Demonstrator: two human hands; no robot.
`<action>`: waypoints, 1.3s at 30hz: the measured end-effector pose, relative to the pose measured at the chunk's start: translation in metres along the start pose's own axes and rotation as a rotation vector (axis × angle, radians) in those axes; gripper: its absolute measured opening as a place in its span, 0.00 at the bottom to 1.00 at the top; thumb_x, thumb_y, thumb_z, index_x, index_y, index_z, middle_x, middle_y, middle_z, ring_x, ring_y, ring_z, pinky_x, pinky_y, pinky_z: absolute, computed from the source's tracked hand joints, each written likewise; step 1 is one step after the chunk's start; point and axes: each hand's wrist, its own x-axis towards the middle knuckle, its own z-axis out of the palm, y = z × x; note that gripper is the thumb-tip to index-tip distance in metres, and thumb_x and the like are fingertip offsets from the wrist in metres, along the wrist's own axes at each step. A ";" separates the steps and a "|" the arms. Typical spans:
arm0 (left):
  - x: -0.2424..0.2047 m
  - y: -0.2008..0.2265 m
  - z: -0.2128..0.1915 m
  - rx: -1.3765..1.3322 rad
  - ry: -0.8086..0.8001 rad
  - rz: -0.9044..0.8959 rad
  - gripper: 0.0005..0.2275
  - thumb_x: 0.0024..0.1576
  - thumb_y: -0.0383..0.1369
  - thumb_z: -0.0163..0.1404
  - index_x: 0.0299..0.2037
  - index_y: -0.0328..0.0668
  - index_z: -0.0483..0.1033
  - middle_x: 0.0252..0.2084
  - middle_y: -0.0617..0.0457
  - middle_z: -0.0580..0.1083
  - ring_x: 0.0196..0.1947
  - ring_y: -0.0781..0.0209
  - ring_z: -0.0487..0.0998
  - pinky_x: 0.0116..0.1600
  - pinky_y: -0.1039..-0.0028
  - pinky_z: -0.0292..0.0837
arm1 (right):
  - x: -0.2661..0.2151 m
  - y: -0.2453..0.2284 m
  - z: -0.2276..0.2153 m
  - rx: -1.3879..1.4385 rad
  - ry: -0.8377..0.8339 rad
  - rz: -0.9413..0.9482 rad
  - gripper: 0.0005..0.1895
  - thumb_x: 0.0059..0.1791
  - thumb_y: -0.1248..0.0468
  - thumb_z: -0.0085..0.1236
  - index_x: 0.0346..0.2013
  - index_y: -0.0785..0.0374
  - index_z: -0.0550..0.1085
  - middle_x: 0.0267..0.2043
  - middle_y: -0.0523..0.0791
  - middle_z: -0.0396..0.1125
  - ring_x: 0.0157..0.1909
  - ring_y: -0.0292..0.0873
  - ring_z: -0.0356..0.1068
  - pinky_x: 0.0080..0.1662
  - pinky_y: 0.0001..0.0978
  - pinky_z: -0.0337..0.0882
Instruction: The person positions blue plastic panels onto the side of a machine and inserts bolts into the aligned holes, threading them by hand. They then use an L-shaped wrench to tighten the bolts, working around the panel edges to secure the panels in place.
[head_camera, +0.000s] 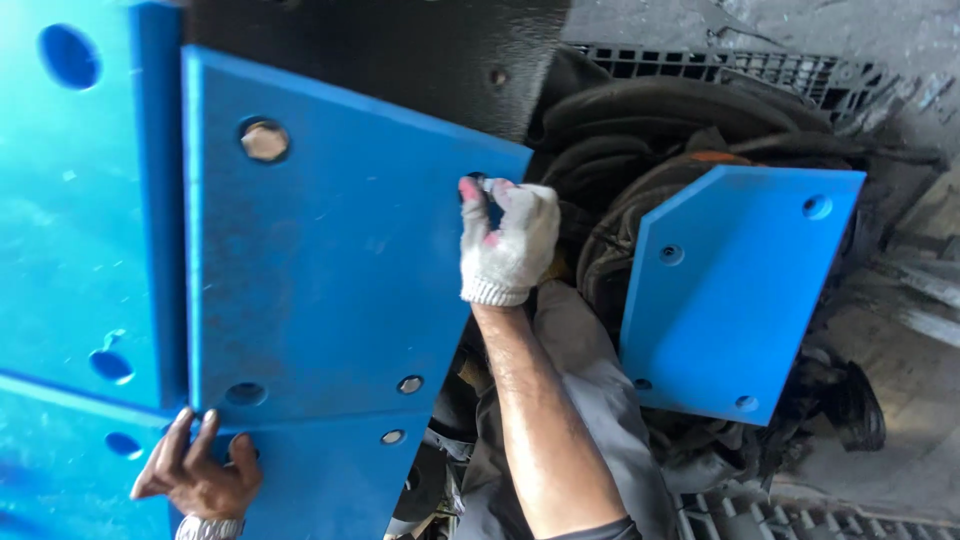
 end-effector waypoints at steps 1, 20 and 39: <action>0.001 0.003 -0.003 -0.014 -0.016 -0.013 0.18 0.68 0.47 0.47 0.58 0.45 0.75 0.63 0.46 0.70 0.64 0.48 0.67 0.67 0.53 0.48 | -0.004 -0.001 0.002 -0.044 0.015 -0.007 0.19 0.48 0.53 0.72 0.38 0.61 0.72 0.38 0.44 0.65 0.40 0.45 0.69 0.41 0.39 0.73; 0.010 0.011 -0.005 -0.019 -0.075 -0.034 0.15 0.64 0.45 0.53 0.59 0.57 0.75 0.66 0.60 0.69 0.65 0.59 0.67 0.64 0.57 0.49 | 0.018 -0.029 -0.026 -0.289 -0.412 -0.052 0.14 0.51 0.57 0.63 0.47 0.61 0.76 0.46 0.55 0.67 0.37 0.55 0.75 0.38 0.45 0.77; 0.021 0.016 -0.011 -0.047 -0.023 -0.004 0.17 0.63 0.45 0.56 0.61 0.60 0.74 0.66 0.63 0.68 0.63 0.64 0.67 0.61 0.60 0.50 | 0.058 -0.073 -0.039 -0.758 -0.785 -0.246 0.24 0.59 0.48 0.47 0.40 0.70 0.73 0.43 0.58 0.67 0.36 0.57 0.76 0.31 0.47 0.77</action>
